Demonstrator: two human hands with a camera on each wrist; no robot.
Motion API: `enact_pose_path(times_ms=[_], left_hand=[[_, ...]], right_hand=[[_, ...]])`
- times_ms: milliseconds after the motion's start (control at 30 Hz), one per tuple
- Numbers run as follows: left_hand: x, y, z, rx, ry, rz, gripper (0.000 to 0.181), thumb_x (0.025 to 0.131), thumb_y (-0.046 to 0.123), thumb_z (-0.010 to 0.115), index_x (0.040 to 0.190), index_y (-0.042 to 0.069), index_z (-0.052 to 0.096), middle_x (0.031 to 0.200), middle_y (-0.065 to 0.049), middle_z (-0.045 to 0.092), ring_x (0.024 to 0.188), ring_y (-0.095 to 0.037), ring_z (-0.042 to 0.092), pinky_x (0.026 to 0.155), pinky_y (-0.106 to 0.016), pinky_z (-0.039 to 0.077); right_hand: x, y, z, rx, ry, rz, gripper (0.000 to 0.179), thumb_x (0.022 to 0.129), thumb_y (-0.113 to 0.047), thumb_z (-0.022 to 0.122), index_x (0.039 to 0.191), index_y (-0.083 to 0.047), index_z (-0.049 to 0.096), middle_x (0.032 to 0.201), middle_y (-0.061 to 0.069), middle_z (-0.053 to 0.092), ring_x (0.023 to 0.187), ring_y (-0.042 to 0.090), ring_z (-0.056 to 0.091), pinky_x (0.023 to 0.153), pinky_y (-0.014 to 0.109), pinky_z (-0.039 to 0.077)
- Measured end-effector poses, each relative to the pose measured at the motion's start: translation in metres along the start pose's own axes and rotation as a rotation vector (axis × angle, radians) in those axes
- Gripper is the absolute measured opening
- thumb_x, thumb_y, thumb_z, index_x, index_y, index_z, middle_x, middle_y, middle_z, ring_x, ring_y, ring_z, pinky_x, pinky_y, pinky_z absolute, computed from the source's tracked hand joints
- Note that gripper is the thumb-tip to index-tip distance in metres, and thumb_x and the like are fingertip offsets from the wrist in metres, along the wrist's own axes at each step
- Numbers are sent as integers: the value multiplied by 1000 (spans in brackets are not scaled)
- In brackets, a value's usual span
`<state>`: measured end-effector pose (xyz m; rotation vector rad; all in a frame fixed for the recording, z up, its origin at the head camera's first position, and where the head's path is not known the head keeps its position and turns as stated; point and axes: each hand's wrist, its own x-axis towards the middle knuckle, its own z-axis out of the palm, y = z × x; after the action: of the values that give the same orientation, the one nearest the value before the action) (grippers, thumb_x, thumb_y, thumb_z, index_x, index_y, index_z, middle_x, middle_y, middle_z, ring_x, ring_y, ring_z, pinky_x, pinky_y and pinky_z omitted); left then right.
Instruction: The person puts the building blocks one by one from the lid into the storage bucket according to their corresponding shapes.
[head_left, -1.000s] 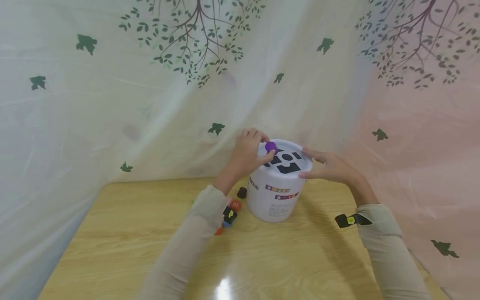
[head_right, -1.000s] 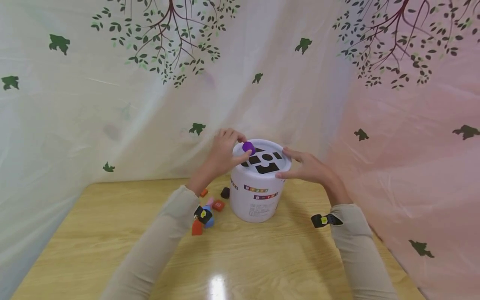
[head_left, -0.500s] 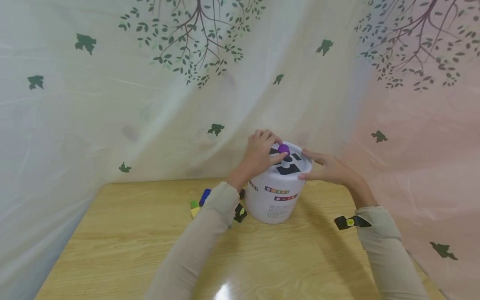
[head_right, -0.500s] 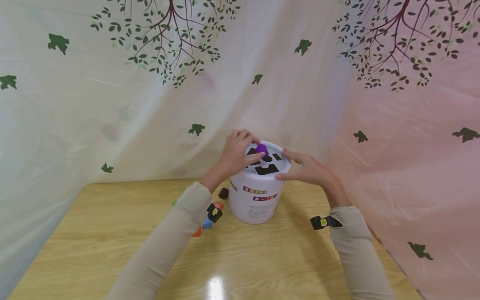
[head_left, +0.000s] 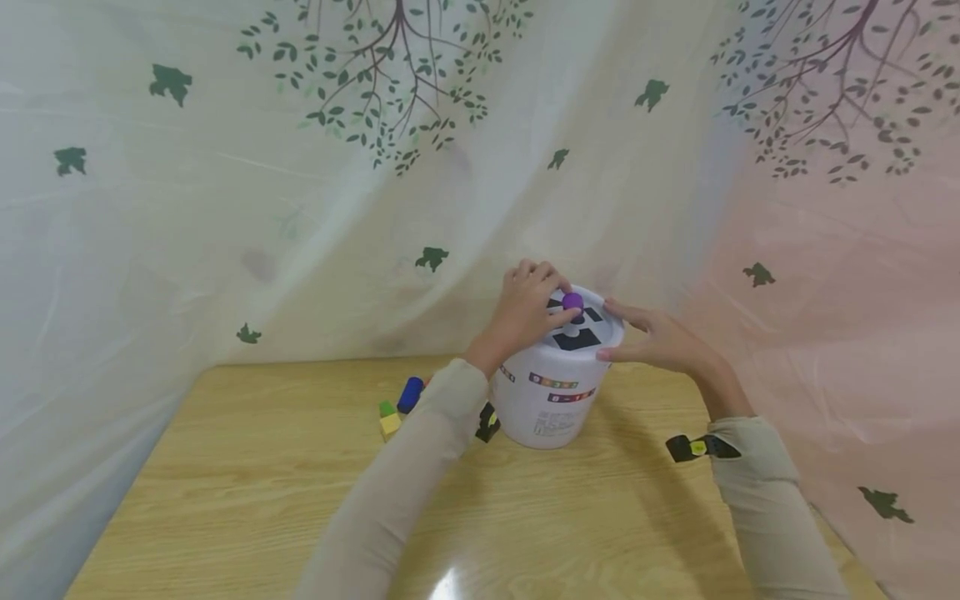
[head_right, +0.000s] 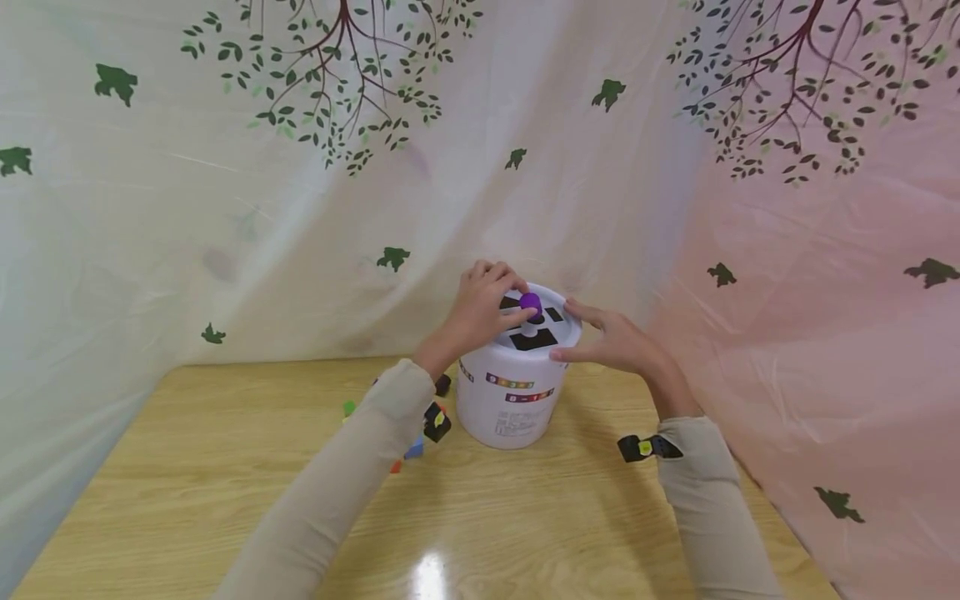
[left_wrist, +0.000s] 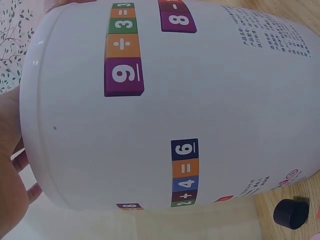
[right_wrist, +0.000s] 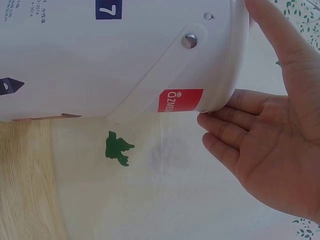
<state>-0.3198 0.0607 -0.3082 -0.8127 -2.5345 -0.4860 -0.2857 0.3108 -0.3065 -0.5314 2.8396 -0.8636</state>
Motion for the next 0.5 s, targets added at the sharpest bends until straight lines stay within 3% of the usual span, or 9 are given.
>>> enact_pose_path(times_ms=[500], left_hand=[[7,2,6,68,-95,-31,39,98,52,61,123,23,63,130,2,56,127,-21,43,110,-42,35]], right_hand=[[1,6,2,37,16,-2,96,86,-51,78,162,-26,26,169,12,23,153,49,20,113,76,21]])
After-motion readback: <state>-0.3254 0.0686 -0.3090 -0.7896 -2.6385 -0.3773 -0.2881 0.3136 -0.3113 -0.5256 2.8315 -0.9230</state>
